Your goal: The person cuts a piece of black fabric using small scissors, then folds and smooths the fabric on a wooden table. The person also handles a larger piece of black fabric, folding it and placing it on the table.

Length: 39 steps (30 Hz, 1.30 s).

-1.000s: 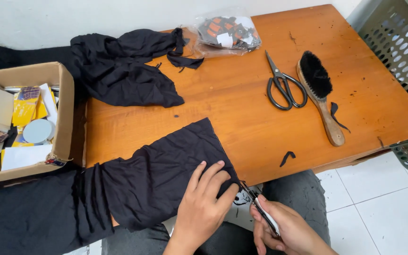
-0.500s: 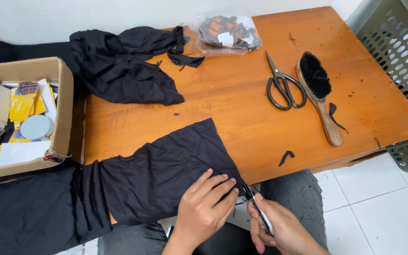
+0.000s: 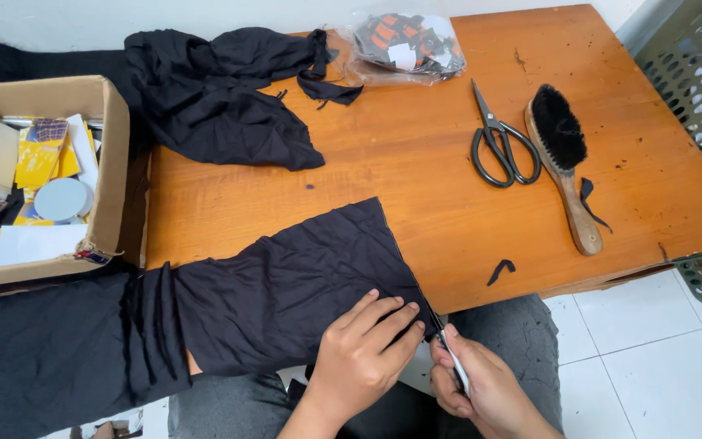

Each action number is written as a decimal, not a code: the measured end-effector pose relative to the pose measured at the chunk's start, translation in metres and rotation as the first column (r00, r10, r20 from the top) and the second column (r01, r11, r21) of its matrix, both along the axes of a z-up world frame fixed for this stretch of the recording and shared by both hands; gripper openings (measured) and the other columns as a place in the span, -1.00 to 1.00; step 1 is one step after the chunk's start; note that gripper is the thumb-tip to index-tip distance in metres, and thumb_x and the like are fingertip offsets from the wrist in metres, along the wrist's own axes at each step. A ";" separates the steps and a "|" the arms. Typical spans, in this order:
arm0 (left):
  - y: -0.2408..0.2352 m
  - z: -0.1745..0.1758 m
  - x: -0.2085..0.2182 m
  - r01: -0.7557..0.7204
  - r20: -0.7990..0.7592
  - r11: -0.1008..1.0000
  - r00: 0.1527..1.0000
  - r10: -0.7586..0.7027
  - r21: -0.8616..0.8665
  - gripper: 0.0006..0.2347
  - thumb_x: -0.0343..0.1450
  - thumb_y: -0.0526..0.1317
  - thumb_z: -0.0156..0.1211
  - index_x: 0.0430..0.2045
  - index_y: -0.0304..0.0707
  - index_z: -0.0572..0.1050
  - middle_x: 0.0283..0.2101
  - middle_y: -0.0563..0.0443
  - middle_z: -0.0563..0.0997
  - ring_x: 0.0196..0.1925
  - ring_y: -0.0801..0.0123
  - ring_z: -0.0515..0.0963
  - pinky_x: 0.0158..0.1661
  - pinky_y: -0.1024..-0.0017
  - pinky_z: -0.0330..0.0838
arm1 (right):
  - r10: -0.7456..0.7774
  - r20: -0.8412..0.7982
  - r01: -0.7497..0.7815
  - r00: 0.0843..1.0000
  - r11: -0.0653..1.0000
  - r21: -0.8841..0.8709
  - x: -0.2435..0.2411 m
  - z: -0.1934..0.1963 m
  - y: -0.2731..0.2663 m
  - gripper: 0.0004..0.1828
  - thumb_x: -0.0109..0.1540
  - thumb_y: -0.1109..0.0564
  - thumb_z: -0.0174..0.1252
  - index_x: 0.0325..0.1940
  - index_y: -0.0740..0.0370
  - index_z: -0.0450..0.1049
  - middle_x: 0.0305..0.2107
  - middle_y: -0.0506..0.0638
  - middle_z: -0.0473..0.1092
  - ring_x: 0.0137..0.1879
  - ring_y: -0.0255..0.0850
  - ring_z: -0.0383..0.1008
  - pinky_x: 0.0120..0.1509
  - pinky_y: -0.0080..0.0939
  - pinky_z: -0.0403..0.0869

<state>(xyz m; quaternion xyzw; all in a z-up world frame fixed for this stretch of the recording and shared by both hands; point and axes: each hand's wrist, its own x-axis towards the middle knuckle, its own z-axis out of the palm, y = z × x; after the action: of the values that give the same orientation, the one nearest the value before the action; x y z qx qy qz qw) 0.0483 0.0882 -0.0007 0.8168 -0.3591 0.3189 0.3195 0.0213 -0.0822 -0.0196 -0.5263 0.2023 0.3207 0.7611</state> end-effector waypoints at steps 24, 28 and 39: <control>-0.001 -0.005 0.001 0.008 0.021 1.000 1.000 -0.008 -0.002 -0.95 0.31 -0.38 0.05 -0.51 -0.29 0.48 -0.28 -0.06 0.53 -0.24 0.19 0.50 -0.15 0.24 0.40 | -0.083 -0.021 0.083 0.996 0.997 0.007 0.000 0.006 0.007 -0.49 0.26 -0.16 -0.34 -0.60 0.26 0.06 -0.96 0.01 -0.14 -0.80 -0.29 -0.30 -0.71 -0.35 -0.19; -0.001 -0.006 0.000 0.008 0.014 1.000 1.000 -0.008 -0.001 -0.95 0.30 -0.38 0.07 -0.50 -0.29 0.49 -0.28 -0.05 0.53 -0.24 0.18 0.51 -0.14 0.23 0.40 | -0.077 -0.044 0.077 0.996 0.997 -0.012 0.000 0.008 0.008 -0.48 0.26 -0.18 -0.35 -0.59 0.26 0.06 -0.94 0.02 -0.14 -0.79 -0.28 -0.30 -0.69 -0.33 -0.17; -0.001 -0.008 0.000 0.016 0.009 1.000 1.000 -0.016 -0.006 -0.95 0.30 -0.39 0.05 -0.49 -0.31 0.49 -0.27 -0.07 0.53 -0.23 0.16 0.50 -0.15 0.20 0.40 | -0.090 -0.079 0.090 0.993 0.996 -0.014 -0.001 0.010 0.007 -0.48 0.27 -0.18 -0.35 -0.61 0.25 0.04 -0.95 0.01 -0.15 -0.80 -0.28 -0.29 -0.71 -0.33 -0.20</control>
<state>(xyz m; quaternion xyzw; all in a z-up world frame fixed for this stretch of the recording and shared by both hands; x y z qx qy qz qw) 0.0487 0.0875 -0.0089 0.8116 -0.3661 0.3209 0.3229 0.0201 -0.0756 -0.0092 -0.5073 0.2575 0.3057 0.7634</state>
